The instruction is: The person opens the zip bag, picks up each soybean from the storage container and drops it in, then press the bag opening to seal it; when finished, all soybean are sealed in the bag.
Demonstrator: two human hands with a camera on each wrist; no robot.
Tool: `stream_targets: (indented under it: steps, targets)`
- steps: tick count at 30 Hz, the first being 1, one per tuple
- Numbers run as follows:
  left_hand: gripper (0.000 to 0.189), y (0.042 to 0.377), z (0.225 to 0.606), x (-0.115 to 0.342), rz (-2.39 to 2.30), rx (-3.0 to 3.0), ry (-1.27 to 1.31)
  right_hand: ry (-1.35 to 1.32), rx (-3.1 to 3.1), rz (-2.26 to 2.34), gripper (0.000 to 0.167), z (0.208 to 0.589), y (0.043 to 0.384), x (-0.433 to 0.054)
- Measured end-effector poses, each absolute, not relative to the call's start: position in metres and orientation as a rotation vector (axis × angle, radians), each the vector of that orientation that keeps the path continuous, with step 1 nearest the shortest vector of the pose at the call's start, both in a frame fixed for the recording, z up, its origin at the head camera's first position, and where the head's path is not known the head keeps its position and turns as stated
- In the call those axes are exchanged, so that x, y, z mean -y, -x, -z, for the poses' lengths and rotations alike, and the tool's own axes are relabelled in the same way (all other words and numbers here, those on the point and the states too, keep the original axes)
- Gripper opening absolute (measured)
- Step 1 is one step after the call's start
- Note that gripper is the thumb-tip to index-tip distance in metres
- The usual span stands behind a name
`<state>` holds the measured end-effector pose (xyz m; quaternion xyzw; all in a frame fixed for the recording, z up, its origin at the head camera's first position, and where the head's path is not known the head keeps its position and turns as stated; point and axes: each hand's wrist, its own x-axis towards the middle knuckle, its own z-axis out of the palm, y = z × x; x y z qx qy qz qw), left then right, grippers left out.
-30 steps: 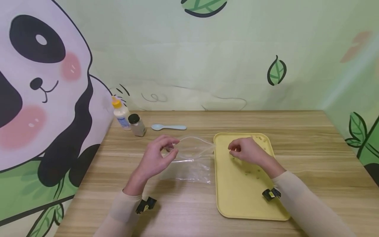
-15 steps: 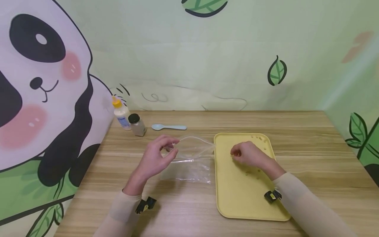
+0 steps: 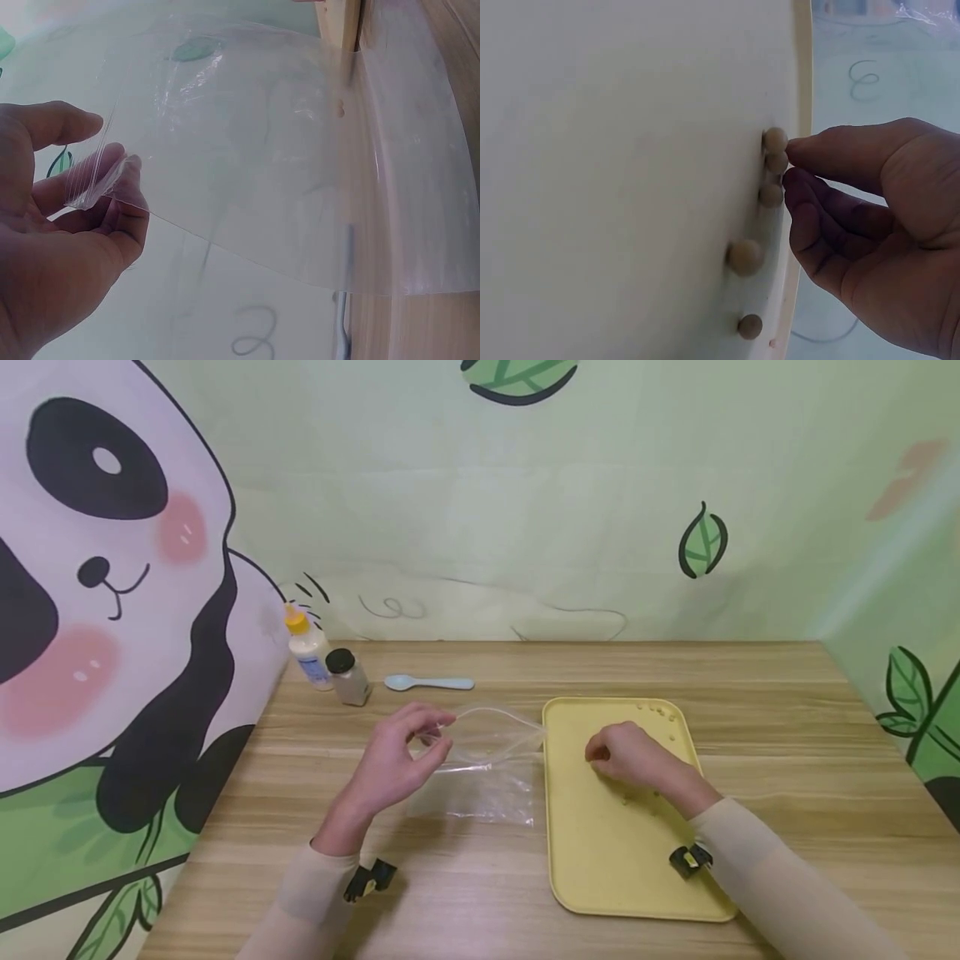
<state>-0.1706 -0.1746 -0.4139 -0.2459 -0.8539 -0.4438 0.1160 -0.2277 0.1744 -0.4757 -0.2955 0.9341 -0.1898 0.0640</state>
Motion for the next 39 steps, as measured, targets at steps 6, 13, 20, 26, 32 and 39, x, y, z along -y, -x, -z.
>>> stream_targets:
  steps: [6, 13, 20, 26, 32, 39]
  targets:
    - [0.026, 0.169, 0.416, 0.175, 1.309, 2.508, 0.717, 0.887, -2.821, 0.567, 0.007, 0.475, 0.227, -0.174]
    - [0.027, 0.169, 0.415, 0.175, 1.316, 2.504, 0.725, 0.87, -2.827, 0.603, 0.01, 0.477, 0.226, -0.176]
    - [0.027, 0.17, 0.414, 0.175, 1.288, 2.515, 0.729, 0.848, -2.838, 0.636, 0.009, 0.477, 0.225, -0.177]
    - [0.027, 0.171, 0.413, 0.175, 1.289, 2.511, 0.73, 0.842, -2.856, 0.681, 0.006, 0.472, 0.225, -0.178]
    - [0.027, 0.171, 0.414, 0.176, 1.299, 2.506, 0.725, 0.839, -2.869, 0.733, 0.009, 0.463, 0.229, -0.181]
    - [0.027, 0.171, 0.415, 0.176, 1.298, 2.495, 0.719, 0.858, -2.911, 0.732, 0.01, 0.45, 0.23, -0.18]
